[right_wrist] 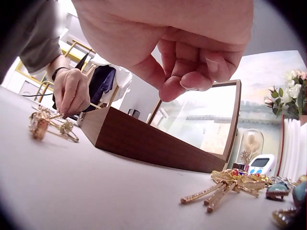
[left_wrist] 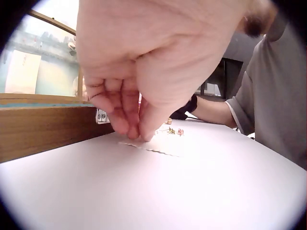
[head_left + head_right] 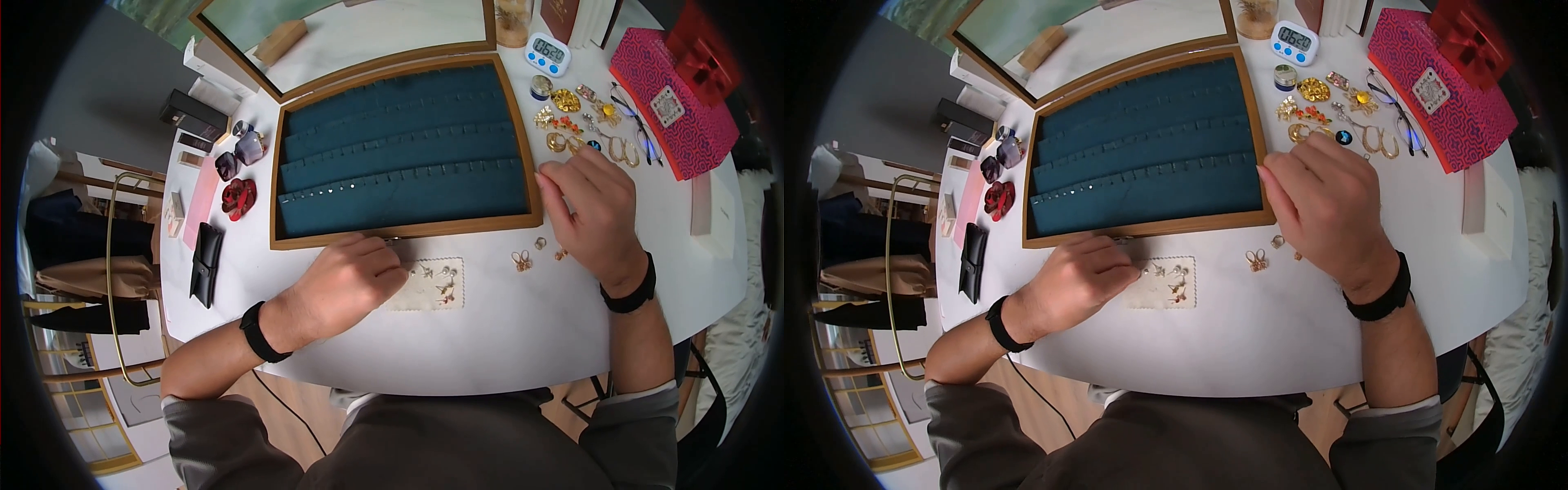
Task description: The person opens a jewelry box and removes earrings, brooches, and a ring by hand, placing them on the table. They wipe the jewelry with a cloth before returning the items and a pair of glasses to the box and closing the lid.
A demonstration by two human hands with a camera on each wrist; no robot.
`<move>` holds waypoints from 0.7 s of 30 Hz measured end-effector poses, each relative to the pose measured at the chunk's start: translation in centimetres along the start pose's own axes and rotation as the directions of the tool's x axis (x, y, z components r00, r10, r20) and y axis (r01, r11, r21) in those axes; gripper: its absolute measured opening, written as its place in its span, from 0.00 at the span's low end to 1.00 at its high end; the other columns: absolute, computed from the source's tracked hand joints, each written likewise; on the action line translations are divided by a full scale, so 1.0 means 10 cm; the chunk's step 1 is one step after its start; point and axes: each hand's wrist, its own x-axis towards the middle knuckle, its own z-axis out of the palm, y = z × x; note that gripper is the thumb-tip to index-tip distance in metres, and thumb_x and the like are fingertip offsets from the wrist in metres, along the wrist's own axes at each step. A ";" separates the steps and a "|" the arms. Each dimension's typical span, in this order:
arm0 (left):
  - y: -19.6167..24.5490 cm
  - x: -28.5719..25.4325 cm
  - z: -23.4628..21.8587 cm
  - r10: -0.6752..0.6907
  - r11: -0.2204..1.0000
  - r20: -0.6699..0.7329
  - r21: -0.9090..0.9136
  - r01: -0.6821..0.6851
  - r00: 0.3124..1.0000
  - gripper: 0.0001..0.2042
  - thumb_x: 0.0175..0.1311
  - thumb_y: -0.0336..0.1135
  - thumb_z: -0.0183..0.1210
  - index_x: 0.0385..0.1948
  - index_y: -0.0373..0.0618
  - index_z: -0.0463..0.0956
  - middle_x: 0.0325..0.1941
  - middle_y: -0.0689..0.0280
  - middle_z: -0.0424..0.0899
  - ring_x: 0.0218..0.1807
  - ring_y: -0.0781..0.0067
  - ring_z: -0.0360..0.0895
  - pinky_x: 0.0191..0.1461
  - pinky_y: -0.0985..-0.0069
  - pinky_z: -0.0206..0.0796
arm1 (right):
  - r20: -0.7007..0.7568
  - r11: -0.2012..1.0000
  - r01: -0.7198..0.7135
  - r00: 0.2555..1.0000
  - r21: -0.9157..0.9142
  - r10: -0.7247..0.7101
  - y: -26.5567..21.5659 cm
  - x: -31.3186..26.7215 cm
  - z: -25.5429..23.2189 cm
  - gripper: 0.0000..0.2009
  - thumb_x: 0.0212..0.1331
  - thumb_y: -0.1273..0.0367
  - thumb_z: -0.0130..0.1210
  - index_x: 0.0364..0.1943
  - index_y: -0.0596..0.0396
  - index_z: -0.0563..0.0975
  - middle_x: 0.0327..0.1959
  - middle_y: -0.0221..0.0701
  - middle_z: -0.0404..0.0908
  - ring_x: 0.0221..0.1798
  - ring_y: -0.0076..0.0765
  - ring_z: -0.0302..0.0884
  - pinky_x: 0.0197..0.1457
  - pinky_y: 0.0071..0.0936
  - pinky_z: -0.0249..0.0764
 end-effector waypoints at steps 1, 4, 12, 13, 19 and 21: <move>0.00 0.01 0.00 0.011 1.000 0.015 0.006 -0.011 1.000 0.08 0.59 0.27 0.73 0.38 0.37 0.86 0.36 0.60 0.86 0.41 0.57 0.85 0.47 0.63 0.80 | 0.001 1.000 -0.003 1.000 -0.001 0.003 0.00 0.00 0.00 0.07 0.58 0.79 0.70 0.31 0.59 0.81 0.24 0.33 0.77 0.29 0.39 0.75 0.31 0.35 0.71; -0.03 0.00 -0.01 -0.004 0.999 -0.023 -0.041 0.003 1.000 0.07 0.60 0.27 0.73 0.38 0.37 0.86 0.37 0.60 0.88 0.41 0.56 0.87 0.47 0.63 0.80 | 0.005 1.000 -0.007 1.000 0.003 0.007 0.01 -0.01 0.00 0.07 0.58 0.79 0.70 0.31 0.59 0.80 0.24 0.33 0.77 0.29 0.39 0.75 0.31 0.35 0.71; -0.38 0.04 -0.56 -0.222 0.975 -0.175 -0.068 0.213 0.959 0.10 0.59 0.23 0.75 0.41 0.38 0.87 0.41 0.56 0.90 0.43 0.54 0.88 0.49 0.62 0.80 | 0.003 1.000 0.004 1.000 0.000 -0.004 0.02 -0.02 0.01 0.07 0.58 0.79 0.70 0.31 0.59 0.80 0.24 0.33 0.77 0.29 0.38 0.75 0.29 0.34 0.70; -0.45 0.07 -0.60 -0.322 0.947 -0.217 -0.062 0.316 0.922 0.12 0.59 0.21 0.75 0.43 0.37 0.87 0.43 0.55 0.90 0.45 0.53 0.88 0.51 0.62 0.80 | 0.001 1.000 0.006 1.000 0.002 -0.006 0.02 -0.02 0.02 0.07 0.58 0.79 0.70 0.31 0.59 0.80 0.24 0.33 0.77 0.29 0.38 0.75 0.29 0.34 0.70; -0.88 0.17 -0.55 -0.314 0.947 0.008 -0.073 0.314 0.949 0.20 0.57 0.22 0.76 0.53 0.37 0.85 0.52 0.57 0.88 0.54 0.54 0.86 0.60 0.63 0.78 | -0.006 1.000 0.008 1.000 -0.002 -0.008 0.02 -0.02 0.03 0.07 0.58 0.79 0.70 0.31 0.59 0.81 0.24 0.33 0.77 0.28 0.38 0.75 0.28 0.34 0.69; -0.91 0.20 -0.51 -0.349 0.925 0.080 -0.131 0.357 0.934 0.22 0.56 0.23 0.78 0.54 0.38 0.85 0.51 0.57 0.89 0.55 0.55 0.86 0.60 0.63 0.78 | -0.022 1.000 0.013 1.000 0.013 -0.013 0.03 -0.01 0.02 0.07 0.58 0.79 0.70 0.31 0.59 0.81 0.24 0.33 0.77 0.27 0.38 0.74 0.28 0.34 0.69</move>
